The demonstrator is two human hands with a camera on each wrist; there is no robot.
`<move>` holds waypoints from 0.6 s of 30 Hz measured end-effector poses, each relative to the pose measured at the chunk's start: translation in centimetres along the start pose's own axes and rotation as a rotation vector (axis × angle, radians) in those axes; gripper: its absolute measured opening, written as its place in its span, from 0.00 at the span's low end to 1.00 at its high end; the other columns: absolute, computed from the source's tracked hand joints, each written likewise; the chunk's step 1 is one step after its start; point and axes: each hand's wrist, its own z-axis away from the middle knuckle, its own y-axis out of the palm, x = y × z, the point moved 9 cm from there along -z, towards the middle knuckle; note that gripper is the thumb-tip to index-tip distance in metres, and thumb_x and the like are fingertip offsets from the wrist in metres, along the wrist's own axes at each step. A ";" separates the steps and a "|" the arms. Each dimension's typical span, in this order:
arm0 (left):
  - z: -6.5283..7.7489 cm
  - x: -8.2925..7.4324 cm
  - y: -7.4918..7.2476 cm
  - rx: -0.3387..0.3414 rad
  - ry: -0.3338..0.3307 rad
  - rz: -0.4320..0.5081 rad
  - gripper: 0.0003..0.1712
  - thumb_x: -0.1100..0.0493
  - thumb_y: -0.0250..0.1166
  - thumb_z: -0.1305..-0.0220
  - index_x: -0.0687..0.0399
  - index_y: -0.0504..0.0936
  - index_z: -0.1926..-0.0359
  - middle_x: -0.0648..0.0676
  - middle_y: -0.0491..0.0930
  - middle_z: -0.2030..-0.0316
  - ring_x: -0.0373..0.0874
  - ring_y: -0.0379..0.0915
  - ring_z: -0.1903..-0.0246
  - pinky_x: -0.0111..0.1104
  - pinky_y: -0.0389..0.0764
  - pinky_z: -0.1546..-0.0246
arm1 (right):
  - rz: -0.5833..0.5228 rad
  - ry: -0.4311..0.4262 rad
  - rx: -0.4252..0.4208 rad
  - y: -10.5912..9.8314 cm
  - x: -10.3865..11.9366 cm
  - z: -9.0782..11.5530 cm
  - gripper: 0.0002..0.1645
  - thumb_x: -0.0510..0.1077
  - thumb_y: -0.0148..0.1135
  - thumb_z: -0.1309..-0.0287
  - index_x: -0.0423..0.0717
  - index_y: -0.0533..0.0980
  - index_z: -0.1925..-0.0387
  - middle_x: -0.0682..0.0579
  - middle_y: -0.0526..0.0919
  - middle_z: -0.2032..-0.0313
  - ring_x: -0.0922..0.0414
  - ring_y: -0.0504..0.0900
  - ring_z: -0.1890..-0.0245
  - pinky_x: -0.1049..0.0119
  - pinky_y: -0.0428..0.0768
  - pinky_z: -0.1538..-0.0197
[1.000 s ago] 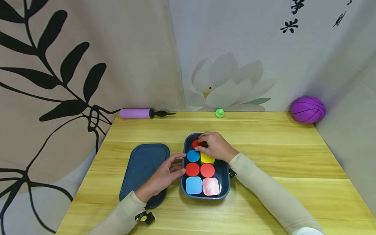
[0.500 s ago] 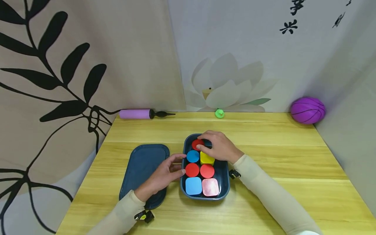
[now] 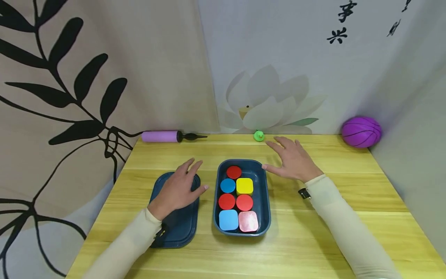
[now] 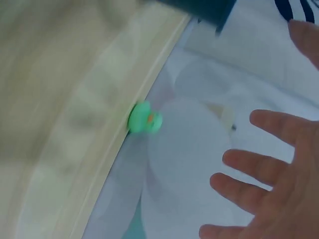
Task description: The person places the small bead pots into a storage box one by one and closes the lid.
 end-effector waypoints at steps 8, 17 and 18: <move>0.5 2.6 -0.2 0.046 -0.049 -0.106 0.54 0.29 0.63 0.30 0.51 0.56 0.16 0.69 0.54 0.19 0.69 0.57 0.22 0.65 0.67 0.28 | 0.010 0.027 -0.002 -0.5 -1.4 1.6 0.57 0.79 0.63 0.41 0.53 0.65 0.20 0.39 0.62 0.20 0.36 0.62 0.22 0.23 0.58 0.26; 4.2 5.2 -1.7 0.006 -0.108 -0.016 0.49 0.36 0.64 0.26 0.51 0.57 0.16 0.69 0.55 0.20 0.71 0.63 0.27 0.66 0.78 0.41 | -0.044 -0.124 -0.073 -1.2 4.3 2.2 0.54 0.76 0.65 0.40 0.50 0.67 0.22 0.39 0.66 0.23 0.38 0.70 0.26 0.37 0.74 0.29; 4.6 5.4 -1.9 -0.006 -0.110 -0.002 0.48 0.38 0.64 0.26 0.52 0.57 0.17 0.69 0.56 0.20 0.71 0.63 0.27 0.66 0.77 0.40 | -0.053 -0.131 -0.070 -1.2 4.9 2.2 0.54 0.76 0.65 0.40 0.50 0.68 0.22 0.39 0.66 0.23 0.39 0.70 0.26 0.37 0.76 0.31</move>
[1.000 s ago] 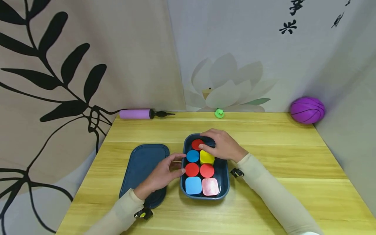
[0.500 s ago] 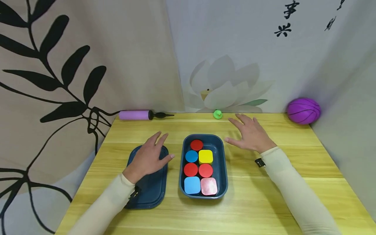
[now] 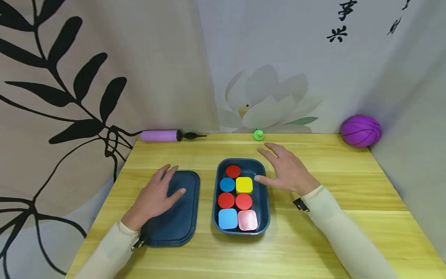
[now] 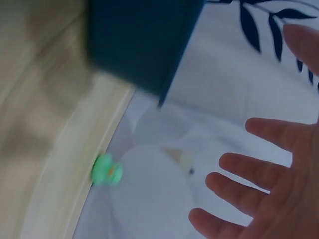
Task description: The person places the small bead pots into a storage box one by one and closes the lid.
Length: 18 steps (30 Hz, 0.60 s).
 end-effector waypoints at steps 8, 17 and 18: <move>2.4 2.2 -1.3 -0.073 -0.052 0.150 0.39 0.46 0.65 0.23 0.56 0.64 0.21 0.68 0.64 0.26 0.69 0.68 0.32 0.66 0.76 0.39 | -0.118 -0.041 0.031 1.0 4.6 -1.0 0.52 0.71 0.65 0.36 0.50 0.65 0.21 0.43 0.67 0.23 0.44 0.72 0.28 0.44 0.84 0.37; 4.6 3.9 -2.2 -0.086 -0.133 0.285 0.34 0.50 0.66 0.23 0.57 0.69 0.24 0.68 0.72 0.32 0.68 0.76 0.37 0.57 0.85 0.48 | -0.304 -0.109 0.068 2.0 9.2 -1.3 0.47 0.67 0.65 0.32 0.48 0.65 0.21 0.47 0.70 0.25 0.48 0.74 0.28 0.49 0.79 0.30; 4.9 4.0 -2.3 -0.082 -0.143 0.291 0.33 0.50 0.66 0.23 0.58 0.70 0.25 0.68 0.73 0.33 0.68 0.76 0.38 0.56 0.86 0.49 | -0.322 -0.115 0.079 2.1 9.7 -1.3 0.47 0.66 0.65 0.31 0.48 0.65 0.21 0.47 0.70 0.25 0.48 0.73 0.28 0.50 0.79 0.30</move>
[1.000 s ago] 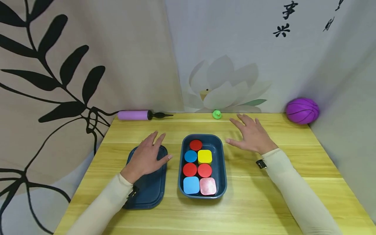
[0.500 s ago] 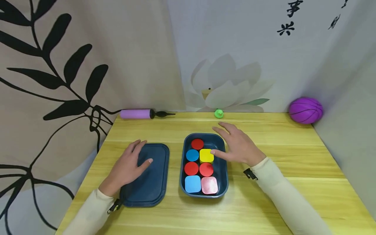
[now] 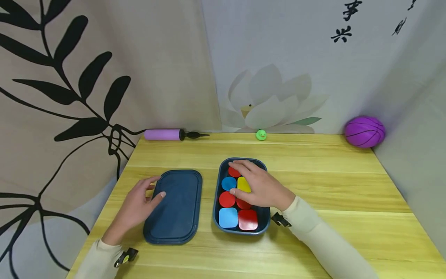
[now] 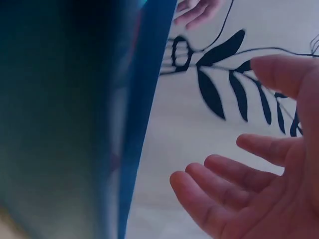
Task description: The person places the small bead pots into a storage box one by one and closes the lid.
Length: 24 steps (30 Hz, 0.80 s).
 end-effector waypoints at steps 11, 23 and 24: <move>1.7 2.3 0.3 0.118 -0.143 -0.030 0.32 0.50 0.66 0.23 0.61 0.72 0.27 0.70 0.76 0.35 0.66 0.80 0.42 0.56 0.85 0.48 | -0.151 -0.058 0.114 3.6 5.0 0.0 0.42 0.63 0.63 0.28 0.52 0.64 0.22 0.56 0.69 0.26 0.57 0.79 0.35 0.59 0.81 0.33; 2.9 4.4 1.3 0.217 -0.310 0.097 0.33 0.53 0.66 0.24 0.61 0.69 0.25 0.69 0.75 0.37 0.59 0.81 0.44 0.42 0.85 0.56 | -0.262 -0.112 0.257 9.4 11.2 -1.4 0.39 0.62 0.57 0.24 0.54 0.63 0.21 0.55 0.70 0.26 0.58 0.75 0.31 0.65 0.77 0.30; 2.9 4.5 1.2 0.211 -0.311 0.091 0.33 0.54 0.66 0.24 0.62 0.69 0.25 0.69 0.75 0.37 0.59 0.81 0.45 0.42 0.85 0.57 | -0.270 -0.115 0.265 9.9 11.6 -1.5 0.39 0.62 0.57 0.24 0.54 0.63 0.20 0.55 0.70 0.26 0.58 0.75 0.30 0.66 0.77 0.31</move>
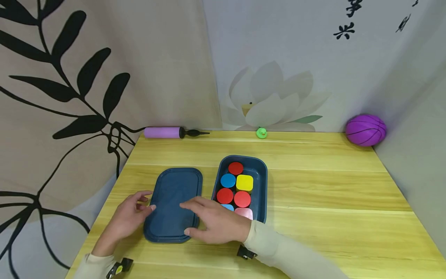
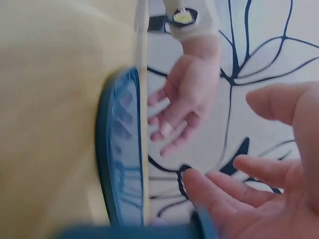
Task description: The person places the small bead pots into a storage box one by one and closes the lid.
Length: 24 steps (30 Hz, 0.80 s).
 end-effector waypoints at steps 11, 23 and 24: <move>0.0 1.4 0.6 0.028 -0.024 0.054 0.32 0.58 0.66 0.24 0.62 0.67 0.25 0.70 0.75 0.37 0.57 0.81 0.46 0.40 0.84 0.56 | -0.088 0.147 0.020 3.0 0.2 -1.5 0.45 0.64 0.58 0.25 0.53 0.56 0.17 0.52 0.65 0.23 0.55 0.71 0.27 0.61 0.76 0.28; 0.0 1.7 0.8 0.052 -0.038 0.153 0.33 0.68 0.60 0.25 0.71 0.62 0.23 0.74 0.73 0.36 0.57 0.81 0.47 0.37 0.86 0.61 | -0.203 0.468 -0.002 4.6 -1.9 -1.2 0.57 0.69 0.62 0.30 0.52 0.47 0.14 0.38 0.44 0.15 0.41 0.59 0.18 0.44 0.74 0.27; -0.1 1.8 0.7 0.053 -0.041 0.160 0.33 0.68 0.60 0.24 0.71 0.62 0.23 0.74 0.73 0.36 0.56 0.81 0.47 0.37 0.86 0.61 | -0.217 0.482 -0.009 4.7 -2.0 -1.2 0.57 0.69 0.62 0.30 0.52 0.47 0.14 0.38 0.44 0.15 0.40 0.61 0.19 0.43 0.75 0.28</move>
